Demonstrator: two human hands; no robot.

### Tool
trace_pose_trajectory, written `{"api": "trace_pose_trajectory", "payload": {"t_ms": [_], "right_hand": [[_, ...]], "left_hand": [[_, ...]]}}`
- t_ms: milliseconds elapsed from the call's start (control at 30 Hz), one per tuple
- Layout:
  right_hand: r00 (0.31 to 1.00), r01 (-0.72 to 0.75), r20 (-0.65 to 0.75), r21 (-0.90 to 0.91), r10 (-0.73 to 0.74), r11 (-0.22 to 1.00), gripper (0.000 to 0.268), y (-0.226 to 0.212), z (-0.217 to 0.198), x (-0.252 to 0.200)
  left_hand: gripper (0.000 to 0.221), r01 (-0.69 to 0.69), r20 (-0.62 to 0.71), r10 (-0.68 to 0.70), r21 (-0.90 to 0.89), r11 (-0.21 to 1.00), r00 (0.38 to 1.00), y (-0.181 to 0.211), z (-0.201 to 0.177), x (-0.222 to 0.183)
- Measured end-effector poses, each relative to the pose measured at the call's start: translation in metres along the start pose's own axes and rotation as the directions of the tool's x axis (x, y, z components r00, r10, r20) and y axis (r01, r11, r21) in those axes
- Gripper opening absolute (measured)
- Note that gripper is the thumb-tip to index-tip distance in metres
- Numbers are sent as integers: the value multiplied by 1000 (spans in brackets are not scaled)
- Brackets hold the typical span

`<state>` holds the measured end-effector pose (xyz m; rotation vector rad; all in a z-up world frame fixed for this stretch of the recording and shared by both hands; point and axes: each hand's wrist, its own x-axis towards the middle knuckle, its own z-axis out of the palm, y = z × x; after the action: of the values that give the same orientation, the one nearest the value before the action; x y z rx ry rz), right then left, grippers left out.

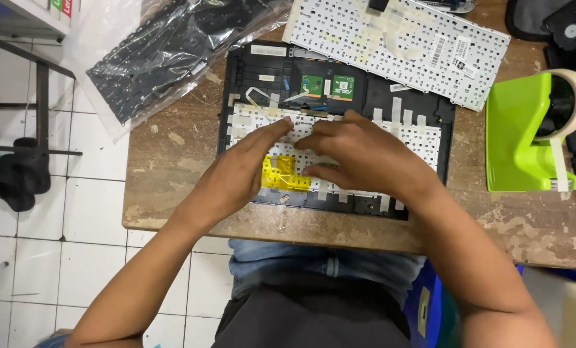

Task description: Securing internal laptop components and ribbon cables using adhesive tape on a repair bench.

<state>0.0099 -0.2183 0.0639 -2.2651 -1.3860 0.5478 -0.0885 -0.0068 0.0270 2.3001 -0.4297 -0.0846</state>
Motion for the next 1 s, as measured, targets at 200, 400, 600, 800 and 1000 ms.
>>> {"api": "trace_pose_trajectory", "payload": {"t_ms": [200,400,600,800,1000], "right_hand": [[992,116,-53,20,-115,993,34,3,38,12],[993,102,-92,307,-77,946,18,19,44,13],[982,188,-108,450,-156,873,7,19,38,18],[985,165,-38,457,-166,874,8,23,32,20],[986,141,18,456,-167,879,6,23,25,21]], "left_hand": [[55,-9,-17,10,39,999,1000,-6,7,-4],[62,14,11,-15,100,995,1000,-3,5,-7],[71,62,53,-64,36,997,997,1,-1,-6],[72,18,39,-21,81,997,999,-12,6,-10],[77,65,89,-75,113,992,993,-3,2,-9]]}}
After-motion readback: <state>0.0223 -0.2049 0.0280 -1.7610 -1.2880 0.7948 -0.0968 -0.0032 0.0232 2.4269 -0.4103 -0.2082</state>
